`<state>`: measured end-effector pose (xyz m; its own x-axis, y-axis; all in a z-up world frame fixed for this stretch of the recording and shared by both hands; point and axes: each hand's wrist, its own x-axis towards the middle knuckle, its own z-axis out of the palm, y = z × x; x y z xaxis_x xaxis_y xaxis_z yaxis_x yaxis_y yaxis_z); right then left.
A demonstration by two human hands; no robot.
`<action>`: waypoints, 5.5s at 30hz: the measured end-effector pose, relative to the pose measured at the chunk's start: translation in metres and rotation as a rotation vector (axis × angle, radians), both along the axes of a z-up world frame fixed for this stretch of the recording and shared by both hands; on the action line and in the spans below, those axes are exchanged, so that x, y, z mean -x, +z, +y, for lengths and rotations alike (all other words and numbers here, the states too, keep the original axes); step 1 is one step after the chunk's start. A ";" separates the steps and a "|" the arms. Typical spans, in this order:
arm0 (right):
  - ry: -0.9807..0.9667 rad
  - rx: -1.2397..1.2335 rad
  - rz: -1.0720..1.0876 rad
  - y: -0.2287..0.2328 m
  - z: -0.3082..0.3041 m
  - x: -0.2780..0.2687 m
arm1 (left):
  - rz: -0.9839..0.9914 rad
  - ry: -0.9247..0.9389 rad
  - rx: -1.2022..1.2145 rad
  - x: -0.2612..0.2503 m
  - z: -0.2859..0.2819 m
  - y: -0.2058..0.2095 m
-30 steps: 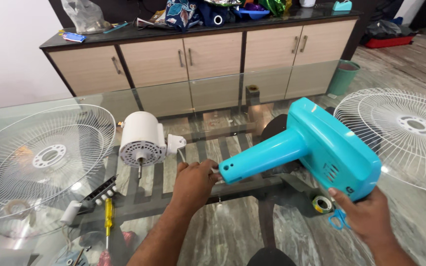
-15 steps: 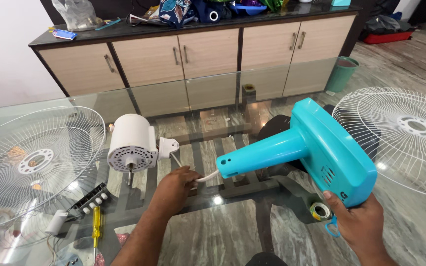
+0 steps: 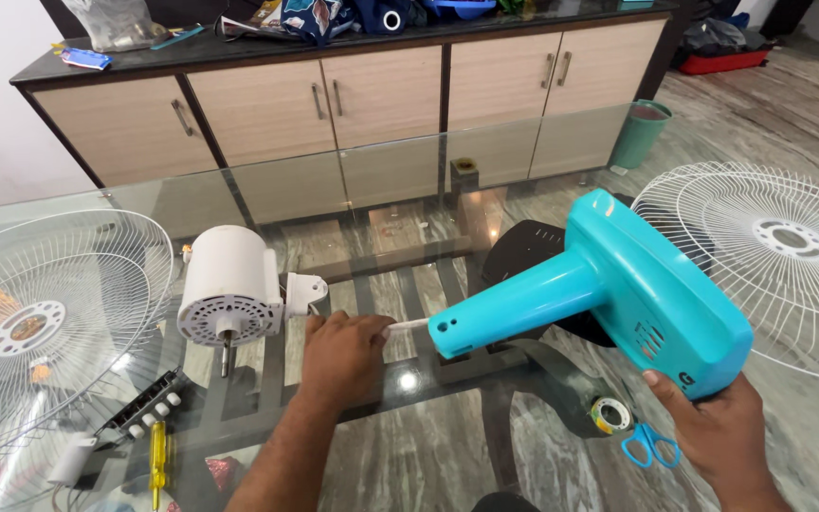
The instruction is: The person repairs a fan by connecting wires from the motor to the fan housing. They strip wire ends, twist them together, and wrap the connections with electrical tape. The person also handles a power cord and plugs it into the housing.
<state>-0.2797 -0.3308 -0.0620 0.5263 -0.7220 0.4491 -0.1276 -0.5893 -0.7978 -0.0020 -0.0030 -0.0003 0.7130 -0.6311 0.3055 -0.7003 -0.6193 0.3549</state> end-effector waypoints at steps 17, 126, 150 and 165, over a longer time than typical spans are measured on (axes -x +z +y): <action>-0.029 -0.075 0.048 -0.004 0.045 -0.021 | -0.050 0.141 0.271 -0.019 0.031 -0.038; 0.767 -0.415 0.376 0.001 0.205 -0.113 | 0.174 0.560 0.612 0.074 0.099 -0.036; 0.717 -0.015 0.441 0.029 0.222 -0.099 | 1.002 0.274 0.982 0.126 0.042 -0.025; 0.701 -0.449 0.339 0.013 0.208 -0.100 | 1.283 -0.042 1.005 0.113 0.063 -0.044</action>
